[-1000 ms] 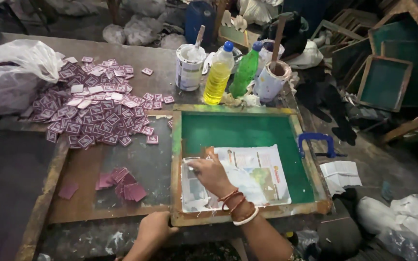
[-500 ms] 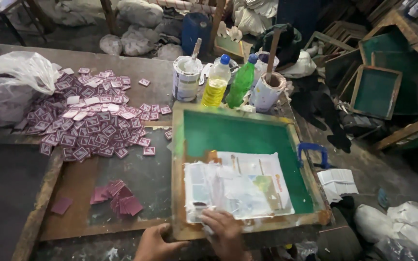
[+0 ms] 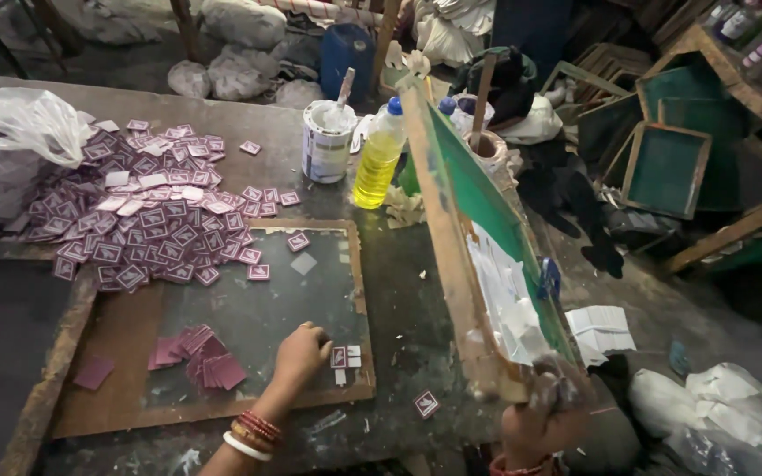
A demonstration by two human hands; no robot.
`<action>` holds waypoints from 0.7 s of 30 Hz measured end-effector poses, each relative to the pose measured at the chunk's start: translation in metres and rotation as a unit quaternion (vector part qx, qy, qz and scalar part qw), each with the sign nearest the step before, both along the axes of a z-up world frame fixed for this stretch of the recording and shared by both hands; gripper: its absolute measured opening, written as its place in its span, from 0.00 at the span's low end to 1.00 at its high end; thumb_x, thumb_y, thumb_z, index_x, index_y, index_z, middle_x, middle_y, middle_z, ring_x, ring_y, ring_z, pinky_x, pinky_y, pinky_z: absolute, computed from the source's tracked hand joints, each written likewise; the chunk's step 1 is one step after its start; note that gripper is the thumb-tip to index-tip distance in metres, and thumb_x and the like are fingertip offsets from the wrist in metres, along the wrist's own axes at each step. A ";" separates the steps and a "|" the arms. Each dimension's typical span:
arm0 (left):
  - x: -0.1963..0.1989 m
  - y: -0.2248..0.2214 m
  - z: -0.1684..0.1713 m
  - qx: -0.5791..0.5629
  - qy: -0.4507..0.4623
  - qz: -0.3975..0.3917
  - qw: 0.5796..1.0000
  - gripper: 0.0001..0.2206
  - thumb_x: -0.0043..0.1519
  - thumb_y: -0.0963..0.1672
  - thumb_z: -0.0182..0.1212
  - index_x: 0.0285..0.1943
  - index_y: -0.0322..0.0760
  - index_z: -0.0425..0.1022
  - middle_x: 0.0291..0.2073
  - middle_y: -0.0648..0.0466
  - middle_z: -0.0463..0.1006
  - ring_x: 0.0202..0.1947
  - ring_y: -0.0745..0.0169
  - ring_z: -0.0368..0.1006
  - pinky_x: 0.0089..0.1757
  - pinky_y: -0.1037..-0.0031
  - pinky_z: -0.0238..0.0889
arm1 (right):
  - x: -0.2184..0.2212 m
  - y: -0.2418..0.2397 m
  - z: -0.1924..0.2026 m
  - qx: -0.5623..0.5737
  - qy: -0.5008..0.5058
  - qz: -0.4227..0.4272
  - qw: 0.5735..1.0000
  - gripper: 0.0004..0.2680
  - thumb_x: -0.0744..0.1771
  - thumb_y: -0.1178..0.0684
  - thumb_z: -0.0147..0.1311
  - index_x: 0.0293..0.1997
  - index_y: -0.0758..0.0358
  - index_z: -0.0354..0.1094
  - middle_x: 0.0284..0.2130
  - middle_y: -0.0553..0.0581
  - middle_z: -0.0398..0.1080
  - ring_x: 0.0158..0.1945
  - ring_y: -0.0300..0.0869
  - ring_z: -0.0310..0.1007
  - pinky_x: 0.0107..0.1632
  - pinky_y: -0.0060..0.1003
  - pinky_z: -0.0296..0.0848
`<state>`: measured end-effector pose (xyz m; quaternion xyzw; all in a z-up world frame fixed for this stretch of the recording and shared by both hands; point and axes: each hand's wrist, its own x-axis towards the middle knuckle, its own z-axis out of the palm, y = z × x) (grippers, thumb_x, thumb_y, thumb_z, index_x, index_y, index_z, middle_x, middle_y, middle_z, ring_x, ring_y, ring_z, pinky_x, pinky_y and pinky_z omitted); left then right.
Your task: Positioning small labels on a glass plate and applying ink using a screen printing frame.
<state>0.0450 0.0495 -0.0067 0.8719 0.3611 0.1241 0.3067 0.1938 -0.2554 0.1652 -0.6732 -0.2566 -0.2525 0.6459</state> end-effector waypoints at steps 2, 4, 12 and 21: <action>0.006 0.007 -0.008 -0.012 0.035 -0.018 0.999 0.11 0.54 0.48 0.69 0.37 0.39 0.85 0.40 0.48 0.80 0.44 0.47 0.77 0.46 0.60 0.71 | 0.002 0.005 0.011 0.020 -0.105 -0.030 0.994 0.12 0.73 0.51 0.47 0.51 0.76 0.65 0.42 0.63 0.72 0.40 0.42 0.72 0.44 0.37 0.73; 0.004 0.021 -0.015 -0.053 0.018 -0.029 0.998 0.12 0.53 0.49 0.70 0.38 0.38 0.85 0.38 0.47 0.82 0.40 0.49 0.80 0.45 0.63 0.72 | 0.000 0.003 0.013 0.006 -0.098 -0.042 0.994 0.12 0.74 0.51 0.47 0.52 0.75 0.66 0.42 0.63 0.72 0.39 0.42 0.72 0.44 0.36 0.72; -0.111 0.065 0.091 -0.104 -0.397 0.304 0.860 0.13 0.65 0.49 0.67 0.49 0.35 0.81 0.34 0.54 0.81 0.31 0.67 0.72 0.36 0.69 0.65 | 0.005 0.001 0.016 -0.002 -0.027 -0.024 0.999 0.13 0.74 0.51 0.47 0.43 0.74 0.71 0.30 0.62 0.72 0.32 0.43 0.68 0.39 0.35 0.66; -0.170 0.003 0.020 0.194 -0.055 0.134 0.970 0.14 0.56 0.49 0.65 0.46 0.39 0.83 0.46 0.48 0.81 0.49 0.46 0.76 0.49 0.62 0.70 | -0.004 0.005 0.015 0.002 -0.099 -0.041 0.994 0.11 0.74 0.51 0.48 0.44 0.73 0.69 0.35 0.59 0.72 0.38 0.40 0.71 0.42 0.35 0.68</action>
